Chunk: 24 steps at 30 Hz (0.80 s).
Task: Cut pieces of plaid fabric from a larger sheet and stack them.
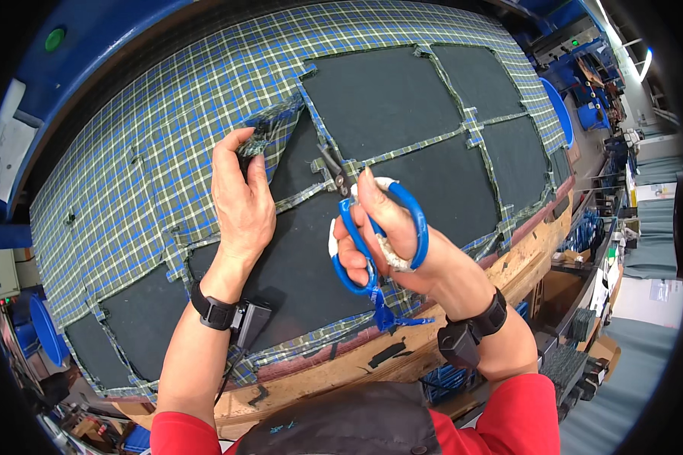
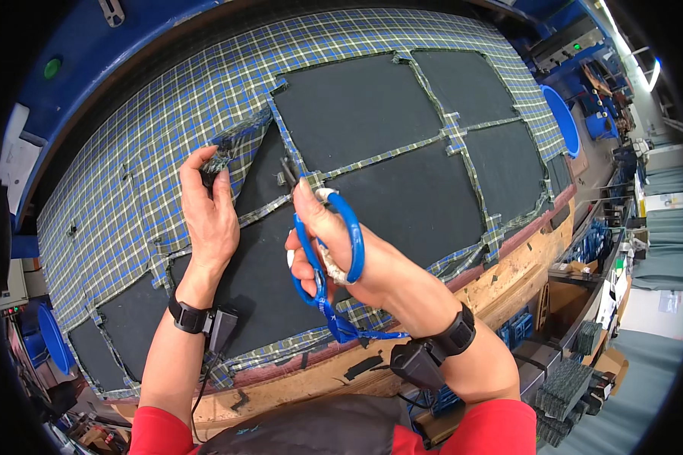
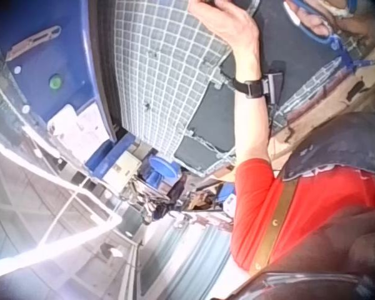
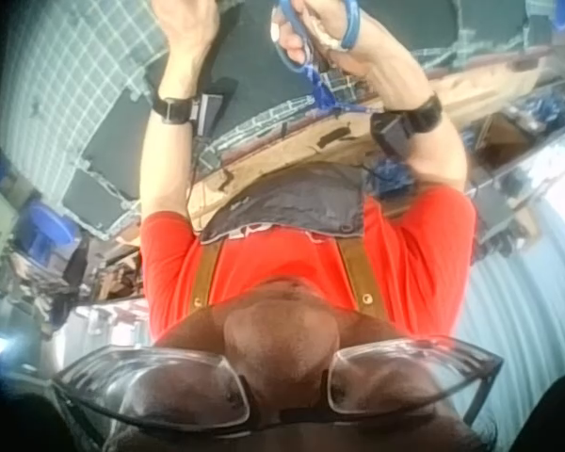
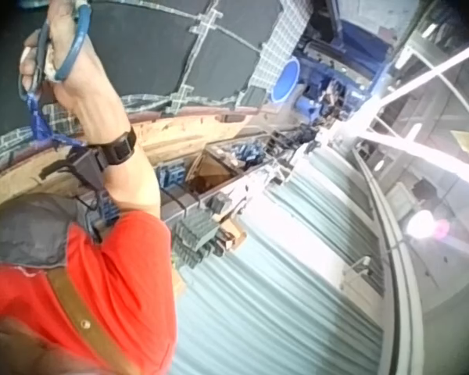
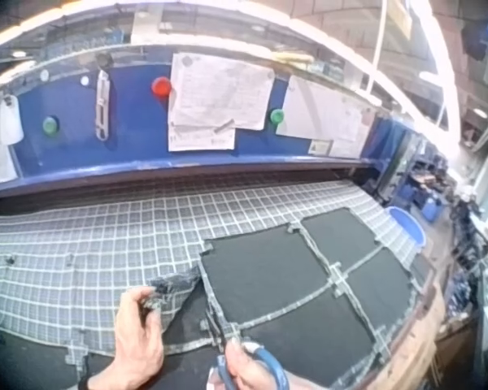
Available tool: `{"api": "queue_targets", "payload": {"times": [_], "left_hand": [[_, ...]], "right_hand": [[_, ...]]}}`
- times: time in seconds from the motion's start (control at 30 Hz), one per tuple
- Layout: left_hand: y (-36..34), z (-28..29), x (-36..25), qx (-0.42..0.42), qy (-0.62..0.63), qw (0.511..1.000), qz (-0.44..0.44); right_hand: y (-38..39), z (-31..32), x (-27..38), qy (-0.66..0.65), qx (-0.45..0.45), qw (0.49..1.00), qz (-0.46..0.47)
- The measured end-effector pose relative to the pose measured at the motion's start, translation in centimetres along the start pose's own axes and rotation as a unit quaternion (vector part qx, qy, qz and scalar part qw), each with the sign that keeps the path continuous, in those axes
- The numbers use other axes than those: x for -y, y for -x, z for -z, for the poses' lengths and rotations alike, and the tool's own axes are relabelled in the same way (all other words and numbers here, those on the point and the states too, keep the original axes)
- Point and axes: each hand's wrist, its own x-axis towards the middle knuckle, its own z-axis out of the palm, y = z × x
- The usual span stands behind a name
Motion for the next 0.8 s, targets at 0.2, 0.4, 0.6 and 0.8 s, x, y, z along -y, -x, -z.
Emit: {"api": "queue_targets", "payload": {"times": [0.2, 0.4, 0.6, 0.8], "left_hand": [[0.5, 0.2, 0.2, -0.029, -0.011, 0.999, -0.021], [0.6, 0.0, 0.7, -0.103, -0.014, 0.993, -0.056], [0.4, 0.0, 0.6, -0.124, 0.000, 0.989, -0.086], [0.6, 0.0, 0.6, -0.113, -0.001, 0.991, -0.067]], "right_hand": [[-0.5, 0.7, 3.2, 0.067, 0.003, 0.998, -0.003], [-2.8, 2.1, 5.6, 0.134, 0.012, 0.991, -0.018], [-4.7, 2.8, 8.2, 0.198, 0.005, 0.979, -0.042], [-7.3, 2.9, 10.5, 0.272, 0.010, 0.959, -0.074]]}}
